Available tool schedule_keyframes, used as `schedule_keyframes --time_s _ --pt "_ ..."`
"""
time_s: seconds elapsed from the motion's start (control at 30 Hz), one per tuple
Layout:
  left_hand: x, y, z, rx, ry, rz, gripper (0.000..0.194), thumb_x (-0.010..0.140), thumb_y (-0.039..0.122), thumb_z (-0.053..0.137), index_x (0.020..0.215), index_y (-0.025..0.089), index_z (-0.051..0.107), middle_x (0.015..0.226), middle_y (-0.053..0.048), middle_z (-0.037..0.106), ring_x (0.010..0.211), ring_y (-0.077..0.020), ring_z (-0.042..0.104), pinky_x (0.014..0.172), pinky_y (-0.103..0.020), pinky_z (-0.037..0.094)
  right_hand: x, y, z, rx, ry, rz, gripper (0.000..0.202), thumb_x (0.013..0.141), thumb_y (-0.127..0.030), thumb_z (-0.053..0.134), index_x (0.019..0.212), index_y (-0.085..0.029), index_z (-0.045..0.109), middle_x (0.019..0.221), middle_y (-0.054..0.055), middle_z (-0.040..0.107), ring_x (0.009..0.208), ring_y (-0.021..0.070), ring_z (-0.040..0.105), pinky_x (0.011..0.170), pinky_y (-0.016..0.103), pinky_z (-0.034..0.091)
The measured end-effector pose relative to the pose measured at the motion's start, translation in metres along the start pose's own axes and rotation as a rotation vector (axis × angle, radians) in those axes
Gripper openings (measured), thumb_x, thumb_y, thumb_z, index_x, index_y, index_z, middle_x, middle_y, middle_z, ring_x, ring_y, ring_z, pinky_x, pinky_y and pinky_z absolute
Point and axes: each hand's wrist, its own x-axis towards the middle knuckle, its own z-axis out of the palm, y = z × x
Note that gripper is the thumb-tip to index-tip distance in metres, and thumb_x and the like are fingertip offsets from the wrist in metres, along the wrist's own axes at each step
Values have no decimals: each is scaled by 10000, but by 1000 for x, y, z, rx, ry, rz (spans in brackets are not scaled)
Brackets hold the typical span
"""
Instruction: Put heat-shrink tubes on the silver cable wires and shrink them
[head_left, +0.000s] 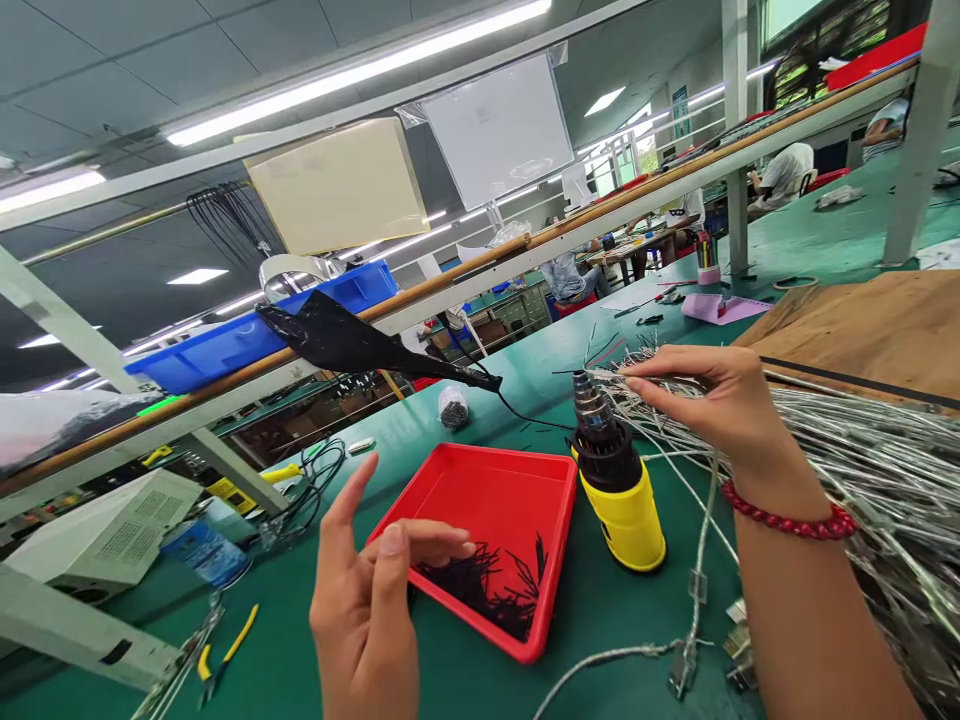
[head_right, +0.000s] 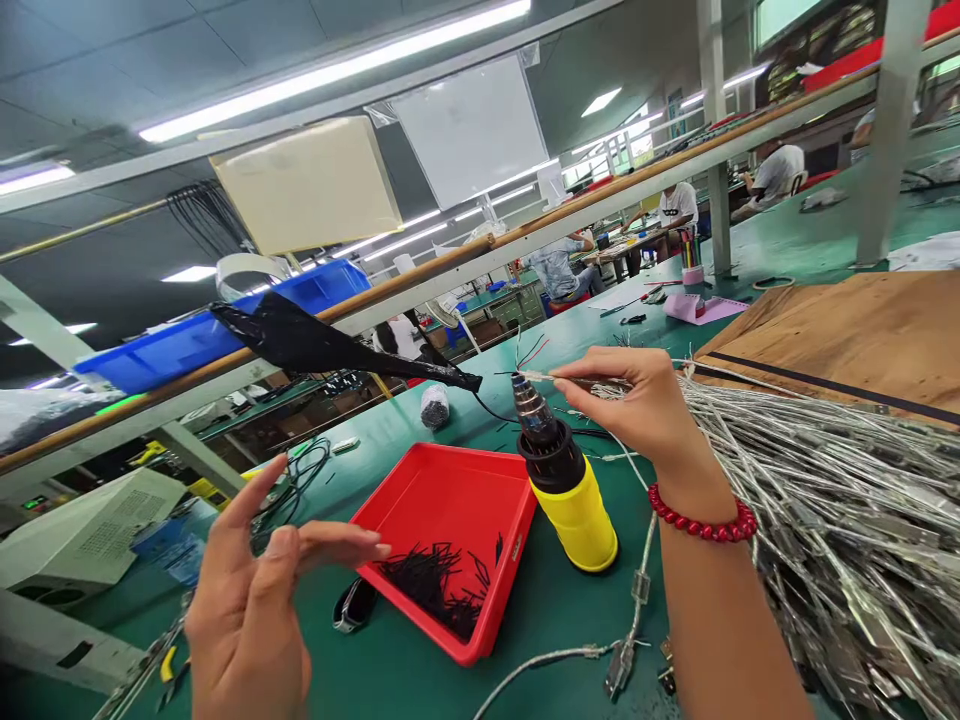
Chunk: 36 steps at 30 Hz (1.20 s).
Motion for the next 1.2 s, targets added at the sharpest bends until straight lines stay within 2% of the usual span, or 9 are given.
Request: schedule_keyframes --time_s 0.23,0.37,0.53,0.67,0.8,0.93,1.2 --pt "1 0 0 40 26 -14 525 873 419 520 1347 206 441 608 10 672 568 -190 660 525 -277 569 0 0 -3 21 32 63 33 739 -231 690 719 -229 716 652 12 672 592 158 591 495 281 446" --pt "1 0 0 24 27 -10 536 863 419 535 1346 204 447 625 4 675 573 -197 661 533 -288 565 -1 3 -7 12 85 74 30 733 -238 702 705 -228 708 656 11 670 595 154 581 499 273 445" --pt "1 -1 0 22 31 -23 535 872 438 511 1351 211 438 603 8 671 557 -195 660 527 -283 567 -3 5 -12 13 36 99 87 763 -312 696 743 -230 717 700 21 684 634 167 608 543 278 488" --pt "0 0 0 22 6 -13 544 875 458 501 1356 213 425 598 10 672 546 -196 657 514 -287 572 -3 3 -16 -37 45 122 126 787 -338 670 734 -229 707 636 10 654 573 146 572 504 259 468" --pt "-1 1 0 48 47 -40 552 865 470 519 1350 218 441 635 3 677 575 -203 665 540 -301 578 -2 2 -18 -66 52 126 143 789 -349 667 718 -229 702 560 -1 621 512 135 546 453 246 447" --pt "0 -1 0 83 70 -38 532 848 474 547 1297 191 501 684 -18 690 588 -203 666 555 -298 577 -2 4 -14 -40 47 140 170 794 -374 663 735 -225 718 542 -1 627 482 140 566 455 253 474" --pt "0 2 1 13 16 -31 552 864 445 525 1344 190 435 622 7 672 561 -188 660 538 -289 579 -1 2 -2 -101 26 155 248 815 -409 620 766 -195 735 476 -1 612 435 140 562 432 252 439"
